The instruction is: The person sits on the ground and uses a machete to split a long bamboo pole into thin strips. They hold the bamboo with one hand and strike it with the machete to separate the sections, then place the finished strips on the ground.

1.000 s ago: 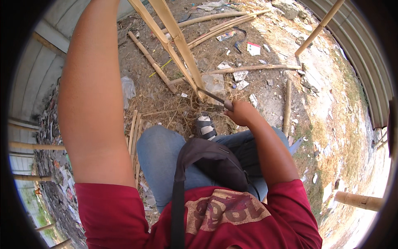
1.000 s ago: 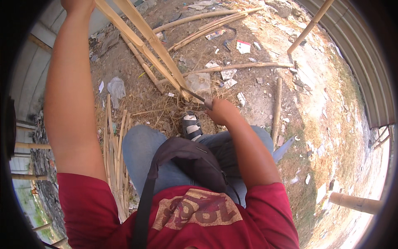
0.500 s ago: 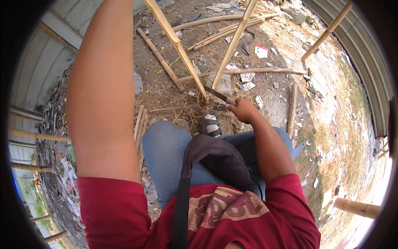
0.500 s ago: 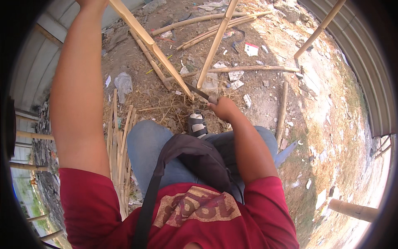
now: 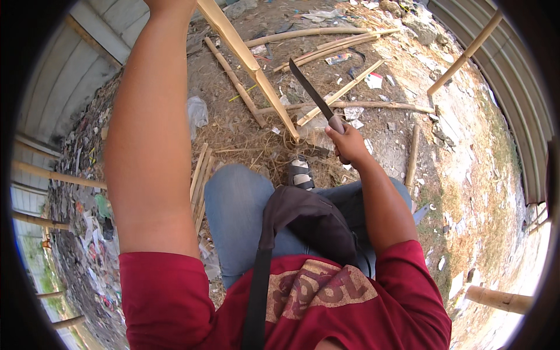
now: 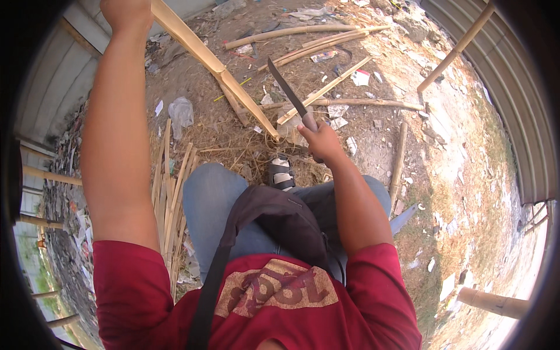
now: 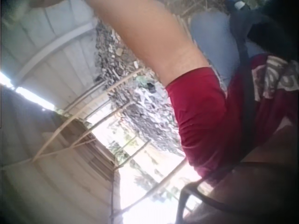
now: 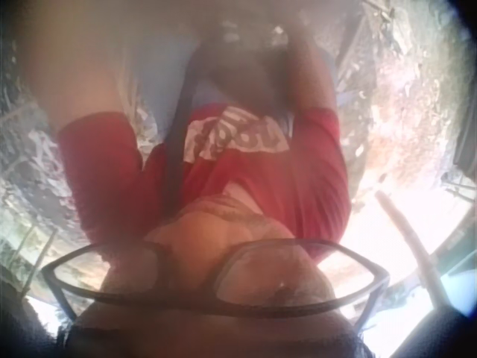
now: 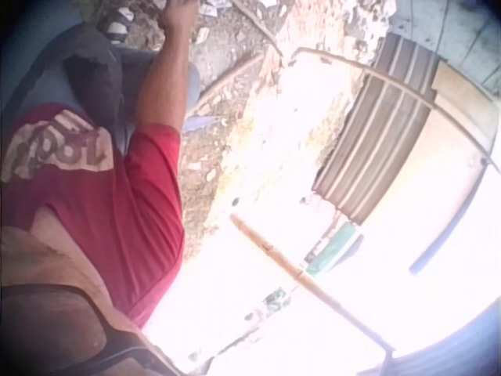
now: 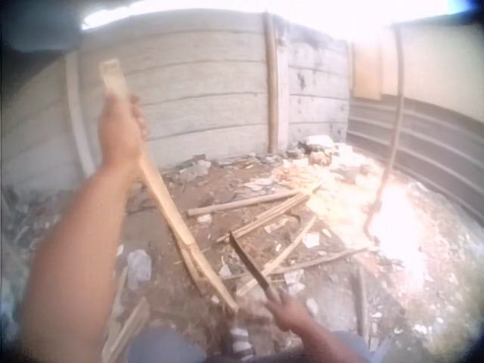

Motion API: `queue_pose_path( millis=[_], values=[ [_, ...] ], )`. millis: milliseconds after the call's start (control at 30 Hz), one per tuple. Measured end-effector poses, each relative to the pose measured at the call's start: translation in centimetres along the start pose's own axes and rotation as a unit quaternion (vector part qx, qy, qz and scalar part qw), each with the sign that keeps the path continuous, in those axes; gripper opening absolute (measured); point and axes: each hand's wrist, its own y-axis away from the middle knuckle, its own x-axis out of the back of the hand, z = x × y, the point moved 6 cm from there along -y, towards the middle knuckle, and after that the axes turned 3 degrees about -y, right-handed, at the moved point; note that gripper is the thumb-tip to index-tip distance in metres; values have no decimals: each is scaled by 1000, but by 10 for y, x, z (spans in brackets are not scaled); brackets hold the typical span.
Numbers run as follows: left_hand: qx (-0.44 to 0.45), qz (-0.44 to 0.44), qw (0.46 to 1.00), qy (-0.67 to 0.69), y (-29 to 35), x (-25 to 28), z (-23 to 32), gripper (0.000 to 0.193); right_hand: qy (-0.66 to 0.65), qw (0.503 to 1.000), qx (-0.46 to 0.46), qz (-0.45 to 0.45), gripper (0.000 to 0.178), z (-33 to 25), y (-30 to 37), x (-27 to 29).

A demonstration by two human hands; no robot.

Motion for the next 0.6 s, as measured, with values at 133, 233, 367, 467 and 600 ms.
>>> queue_pose_path(
  millis=[133, 233, 367, 467, 600],
  values=[
    [-22, -42, 998, 29, 18, -3, 29, 58, -144, 987, 70, -28, 38, -60, 23, -23],
    [12, -116, 991, 65, 37, -14, 65, 59, -218, 961, 170, -29, 49, -138, 53, -43],
    [83, -221, 965, 118, 61, -31, 77, 58, -218, 939, 265, -11, 56, -201, 80, -42],
    [111, -256, 953, 118, 64, -10, 92, 58, -201, 936, 285, -38, 48, -232, 88, -60],
    [52, -273, 960, 11, 66, 33, 73, 55, -163, 948, 267, -54, 28, -253, 98, -80]
  ],
)
